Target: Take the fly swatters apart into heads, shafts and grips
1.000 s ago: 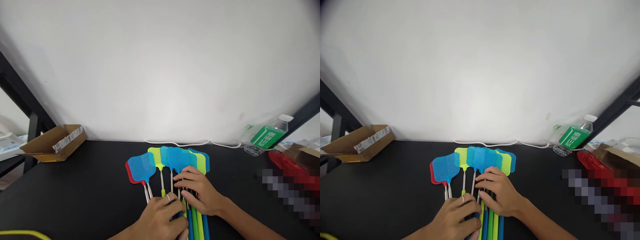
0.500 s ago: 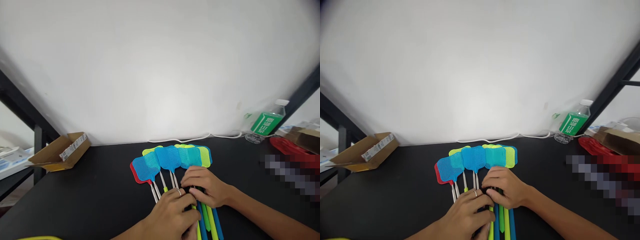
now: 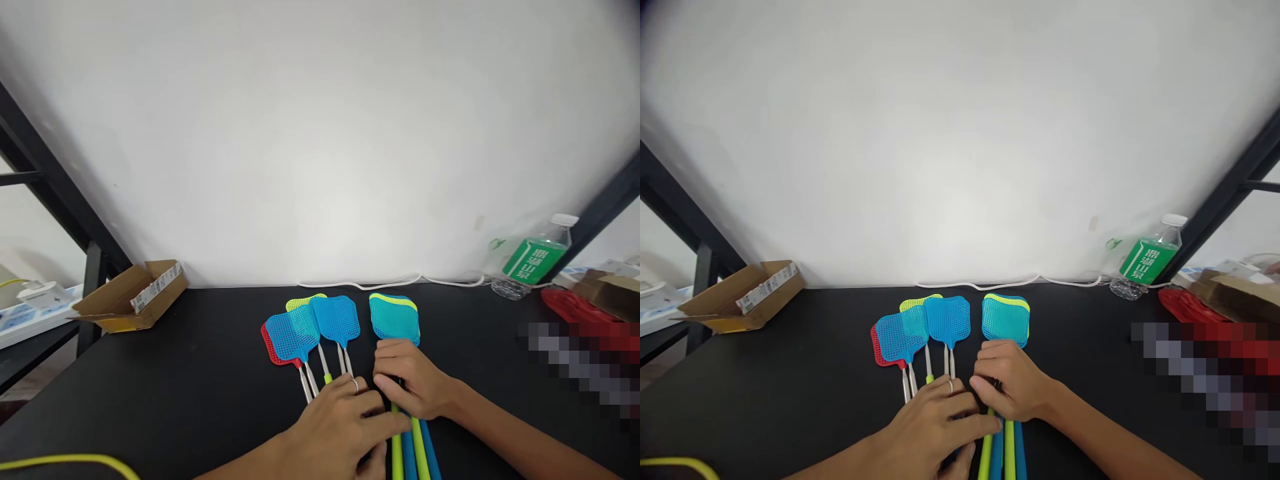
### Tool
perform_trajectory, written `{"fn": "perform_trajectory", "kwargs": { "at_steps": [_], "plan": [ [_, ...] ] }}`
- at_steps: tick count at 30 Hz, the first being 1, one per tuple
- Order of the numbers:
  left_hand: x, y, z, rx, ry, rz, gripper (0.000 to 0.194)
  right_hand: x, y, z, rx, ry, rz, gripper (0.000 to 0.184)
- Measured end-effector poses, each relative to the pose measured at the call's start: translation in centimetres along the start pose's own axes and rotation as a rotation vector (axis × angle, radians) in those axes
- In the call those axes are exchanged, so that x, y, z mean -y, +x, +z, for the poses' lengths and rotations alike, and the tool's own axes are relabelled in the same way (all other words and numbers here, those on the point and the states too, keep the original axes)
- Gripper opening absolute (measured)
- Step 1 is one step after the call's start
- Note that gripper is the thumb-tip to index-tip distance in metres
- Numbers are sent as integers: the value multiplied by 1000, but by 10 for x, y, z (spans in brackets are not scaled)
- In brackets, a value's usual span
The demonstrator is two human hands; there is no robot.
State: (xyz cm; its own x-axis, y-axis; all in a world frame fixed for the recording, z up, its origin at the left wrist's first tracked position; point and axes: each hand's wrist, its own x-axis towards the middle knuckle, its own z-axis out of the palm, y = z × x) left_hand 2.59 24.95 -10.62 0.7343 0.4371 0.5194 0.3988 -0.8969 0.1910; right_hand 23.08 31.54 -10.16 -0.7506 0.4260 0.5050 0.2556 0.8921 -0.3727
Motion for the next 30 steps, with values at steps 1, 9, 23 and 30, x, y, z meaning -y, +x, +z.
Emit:
{"fn": "perform_trajectory", "kwargs": {
  "at_steps": [1, 9, 23, 30],
  "plan": [
    [-1, 0, -1, -8, -1, 6, 40, 1, 0, 0, -27, 3, -5, 28],
    [-3, -1, -6, 15, -8, -37, 21, 0, 1, -4, -203, -81, -54, 23],
    [2, 7, -18, 9, 31, -204, 3, -1, -4, -2, -141, -233, 143, 41],
    [12, 5, -14, -45, 92, -262, 18, -4, -2, -4, -200, -170, 202, 31]
  ]
}}
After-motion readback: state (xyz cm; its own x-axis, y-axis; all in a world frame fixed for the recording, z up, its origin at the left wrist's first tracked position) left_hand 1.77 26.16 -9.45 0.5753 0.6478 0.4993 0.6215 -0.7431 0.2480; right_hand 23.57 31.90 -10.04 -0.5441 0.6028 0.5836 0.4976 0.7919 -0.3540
